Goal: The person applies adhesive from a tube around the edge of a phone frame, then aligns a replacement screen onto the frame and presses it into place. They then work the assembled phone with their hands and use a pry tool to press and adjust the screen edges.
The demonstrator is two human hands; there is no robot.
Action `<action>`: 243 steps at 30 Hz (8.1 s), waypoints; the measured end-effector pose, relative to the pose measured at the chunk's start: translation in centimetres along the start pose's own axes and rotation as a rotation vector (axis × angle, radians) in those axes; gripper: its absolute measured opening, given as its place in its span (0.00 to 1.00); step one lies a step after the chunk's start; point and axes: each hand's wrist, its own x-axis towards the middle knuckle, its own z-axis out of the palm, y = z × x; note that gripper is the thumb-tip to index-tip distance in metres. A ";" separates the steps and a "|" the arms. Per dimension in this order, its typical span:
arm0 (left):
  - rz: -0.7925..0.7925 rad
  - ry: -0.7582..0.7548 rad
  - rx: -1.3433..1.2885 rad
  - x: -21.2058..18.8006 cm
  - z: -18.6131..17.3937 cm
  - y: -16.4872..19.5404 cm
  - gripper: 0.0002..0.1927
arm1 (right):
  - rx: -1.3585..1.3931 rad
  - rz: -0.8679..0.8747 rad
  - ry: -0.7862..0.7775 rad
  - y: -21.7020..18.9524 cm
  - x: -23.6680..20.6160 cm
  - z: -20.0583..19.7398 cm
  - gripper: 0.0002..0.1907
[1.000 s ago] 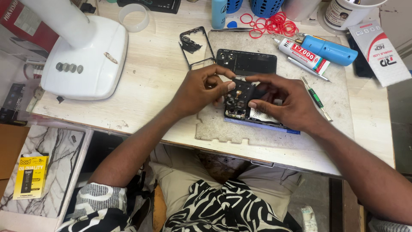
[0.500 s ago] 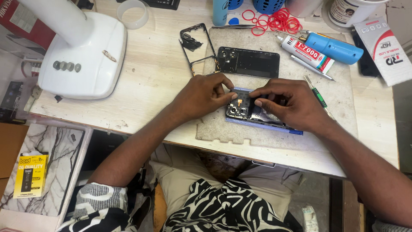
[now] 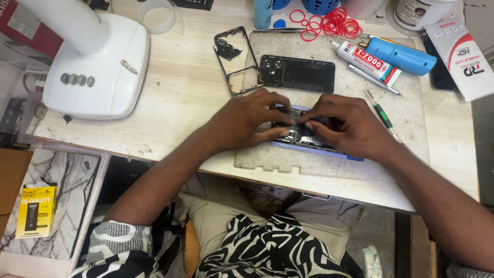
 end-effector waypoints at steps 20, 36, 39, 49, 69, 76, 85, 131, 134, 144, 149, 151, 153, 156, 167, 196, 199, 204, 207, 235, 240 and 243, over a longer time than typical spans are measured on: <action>0.009 -0.071 0.117 1.3 -0.4 1.7 0.13 | -0.478 -0.200 0.032 -0.8 -2.9 -0.9 0.14; -0.015 -0.085 -0.076 6.8 -3.5 -5.4 0.09 | -0.791 0.222 0.169 7.3 0.6 -3.9 0.16; -0.023 0.092 -0.007 6.0 -3.7 -7.0 0.10 | -0.862 0.273 0.085 6.9 1.7 -3.8 0.14; 0.000 0.136 0.147 4.7 -4.2 -7.3 0.10 | -0.826 0.326 0.126 5.6 2.6 -3.8 0.12; 0.065 0.175 0.205 4.6 -4.1 -7.1 0.07 | -0.783 0.189 0.204 6.3 1.6 -3.3 0.13; 0.083 0.192 0.195 4.5 -4.1 -7.1 0.06 | -0.779 0.173 0.208 6.2 1.7 -3.4 0.13; 0.120 0.185 0.224 4.3 -4.1 -7.1 0.06 | -0.814 0.092 0.231 6.8 1.3 -3.3 0.12; 0.109 0.157 0.242 4.2 -4.4 -6.8 0.06 | -0.779 0.279 0.119 5.8 -0.2 -4.7 0.14; 0.117 0.145 0.272 4.0 -4.4 -6.8 0.05 | -0.790 0.291 0.110 5.7 -0.5 -4.8 0.14; 0.072 0.142 0.242 4.1 -4.2 -6.6 0.06 | -0.756 0.335 0.111 5.2 -0.2 -4.7 0.14; 0.021 0.096 0.217 4.7 -4.3 -6.4 0.07 | -0.761 0.289 0.135 5.2 0.1 -4.6 0.13; 0.017 0.121 0.202 4.7 -4.5 -6.0 0.07 | -0.765 0.288 0.119 5.3 0.2 -4.8 0.13; 0.013 0.135 0.186 4.9 -4.5 -5.8 0.07 | -0.760 0.322 0.101 5.2 0.1 -5.0 0.13; 0.003 0.140 0.196 4.6 -4.3 -5.9 0.07 | -0.757 0.392 0.067 5.2 0.2 -5.4 0.12; -0.006 0.100 0.189 4.4 -3.6 -6.5 0.06 | -0.404 0.157 0.325 3.9 0.7 -5.2 0.12; -0.048 0.073 0.199 4.3 -3.6 -6.1 0.07 | 0.412 -0.075 0.327 8.0 5.9 -2.0 0.06; -0.040 0.070 0.199 4.3 -3.6 -6.2 0.06 | 0.422 -0.148 0.307 8.1 5.5 -2.0 0.05; -0.023 0.069 0.212 4.2 -3.4 -6.3 0.06 | 0.334 -0.205 0.274 8.2 5.3 -1.9 0.05; -0.028 0.055 0.220 4.1 -3.4 -6.4 0.07 | 0.375 -0.160 0.283 8.3 5.4 -1.8 0.05; 0.105 -0.002 0.149 4.4 -3.3 -5.1 0.05 | 0.459 -0.149 0.249 8.5 4.9 -2.0 0.05; 0.120 -0.111 -0.059 4.1 -2.8 -4.0 0.05 | 0.493 -0.192 0.219 8.4 4.3 -2.6 0.04; 0.137 -0.195 -0.077 4.0 -2.3 -3.4 0.07 | 0.517 -0.248 0.107 7.6 3.4 -2.9 0.05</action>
